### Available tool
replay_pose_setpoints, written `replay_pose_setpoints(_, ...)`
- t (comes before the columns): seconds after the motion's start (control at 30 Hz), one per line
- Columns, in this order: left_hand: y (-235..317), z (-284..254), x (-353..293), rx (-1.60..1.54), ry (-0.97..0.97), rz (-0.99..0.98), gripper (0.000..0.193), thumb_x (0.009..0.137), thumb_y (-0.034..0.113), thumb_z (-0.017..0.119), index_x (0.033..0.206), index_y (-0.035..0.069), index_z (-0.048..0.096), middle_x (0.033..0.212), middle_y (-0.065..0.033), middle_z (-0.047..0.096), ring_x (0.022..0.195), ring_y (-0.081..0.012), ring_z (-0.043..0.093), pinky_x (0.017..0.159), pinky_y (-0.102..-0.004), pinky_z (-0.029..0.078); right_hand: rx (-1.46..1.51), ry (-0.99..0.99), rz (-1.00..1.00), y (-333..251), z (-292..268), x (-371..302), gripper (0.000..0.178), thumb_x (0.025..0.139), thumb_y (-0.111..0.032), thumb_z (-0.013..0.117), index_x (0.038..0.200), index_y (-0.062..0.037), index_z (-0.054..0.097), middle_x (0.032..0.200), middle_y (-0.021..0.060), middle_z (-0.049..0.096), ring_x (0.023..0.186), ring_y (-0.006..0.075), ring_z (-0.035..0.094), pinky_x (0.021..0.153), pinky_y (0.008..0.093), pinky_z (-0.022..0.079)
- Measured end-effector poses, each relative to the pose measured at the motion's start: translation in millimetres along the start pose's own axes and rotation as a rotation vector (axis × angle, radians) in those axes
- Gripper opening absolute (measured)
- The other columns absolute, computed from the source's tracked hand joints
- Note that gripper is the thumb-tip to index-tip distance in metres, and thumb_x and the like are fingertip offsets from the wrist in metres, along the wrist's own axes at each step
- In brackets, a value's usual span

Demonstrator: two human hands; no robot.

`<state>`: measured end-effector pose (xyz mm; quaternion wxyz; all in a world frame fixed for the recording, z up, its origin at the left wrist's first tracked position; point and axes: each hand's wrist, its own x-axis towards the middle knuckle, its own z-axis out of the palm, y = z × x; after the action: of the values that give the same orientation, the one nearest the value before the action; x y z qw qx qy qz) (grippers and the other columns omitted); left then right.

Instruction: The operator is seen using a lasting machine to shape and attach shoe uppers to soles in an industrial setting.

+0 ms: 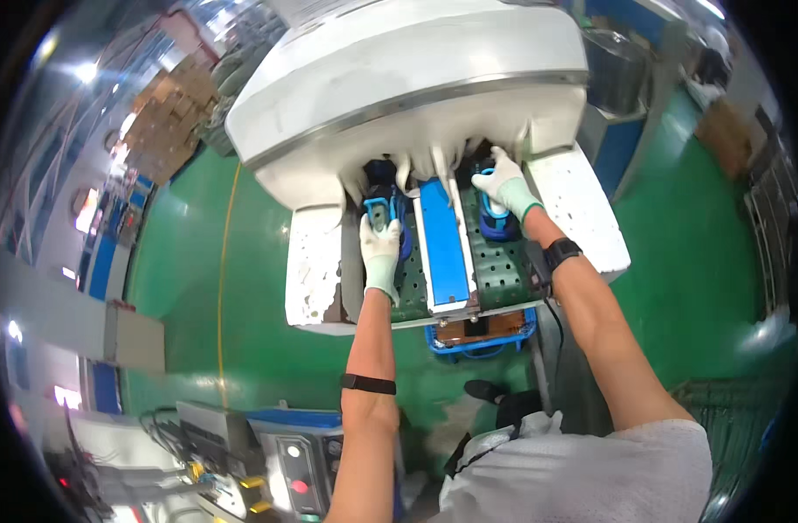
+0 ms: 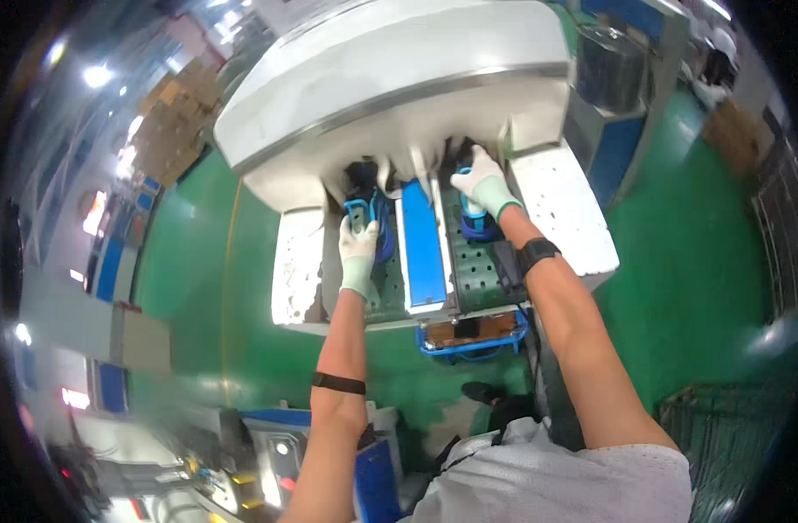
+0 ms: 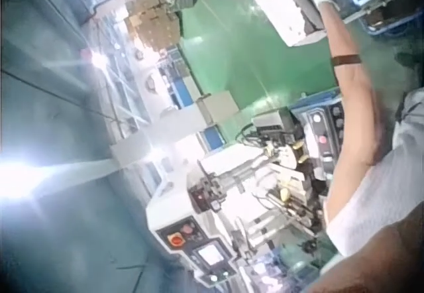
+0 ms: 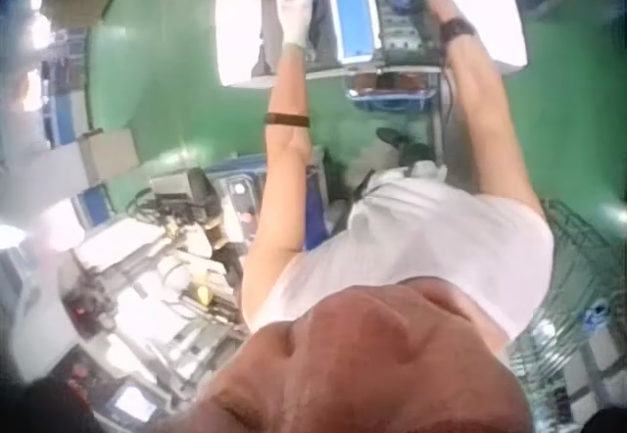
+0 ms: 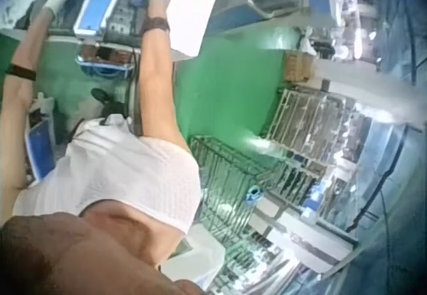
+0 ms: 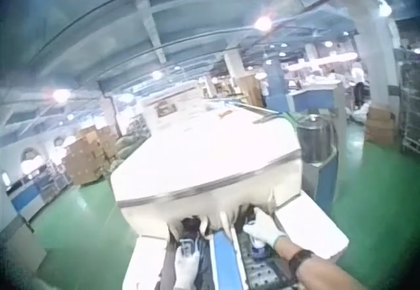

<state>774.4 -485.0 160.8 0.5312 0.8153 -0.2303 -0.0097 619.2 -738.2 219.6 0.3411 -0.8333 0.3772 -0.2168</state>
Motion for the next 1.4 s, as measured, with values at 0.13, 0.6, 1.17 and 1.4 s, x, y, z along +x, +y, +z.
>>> replay_pose_setpoints(0.13,4.5,-35.2,-87.3,-0.052,0.097,0.096,0.074,0.09,0.026,0.071,0.146,-0.008,0.037,0.149,-0.0286,0.042,0.134,-0.0349,0.049,0.11,-0.0386,0.041,-0.043,0.369,-0.409,1.7,34.2,-22.8,0.075,0.083,-0.026,0.073,0.144,0.0049,0.041,0.15,0.0283,0.038,0.14,0.0431,0.036,0.119,0.045,0.029)
replay_pose_setpoints(0.6,-72.9,-166.9,-999.2,-0.11,1.87,-1.273,0.03,0.096,0.026,0.057,0.115,0.002,0.061,0.096,-0.0099,0.069,0.078,-0.0227,0.069,0.067,-0.0366,0.058,-0.394,-2.159,-1.124,-42.0,245.4,-509.1,0.068,0.09,-0.026,0.069,0.144,0.0066,0.043,0.143,0.0258,0.052,0.134,0.031,0.052,0.11,0.0366,0.042)
replay_pose_setpoints(1.17,101.0,16.7,-1325.0,0.61,2.664,-1.8,0.1,0.083,0.04,0.078,0.15,-0.011,0.023,0.148,-0.0371,0.032,0.139,-0.0485,0.032,0.116,-0.0481,0.029,-1.171,-1.824,-1.463,-45.9,292.8,-692.2,0.047,0.089,-0.022,0.067,0.126,0.0062,0.06,0.102,0.0104,0.068,0.084,0.0153,0.064,0.073,0.0308,0.052)
replay_pose_setpoints(1.4,94.7,53.9,-1414.2,0.97,2.369,-2.076,0.037,0.095,0.028,0.063,0.127,0.011,0.056,0.133,-0.024,0.045,0.117,-0.0451,0.05,0.099,-0.0499,0.045,-1.232,-1.778,-1.829,-60.8,249.1,-833.3,0.05,0.089,-0.028,0.067,0.124,0.0069,0.062,0.111,0.0156,0.069,0.105,0.0203,0.064,0.092,0.0324,0.049)
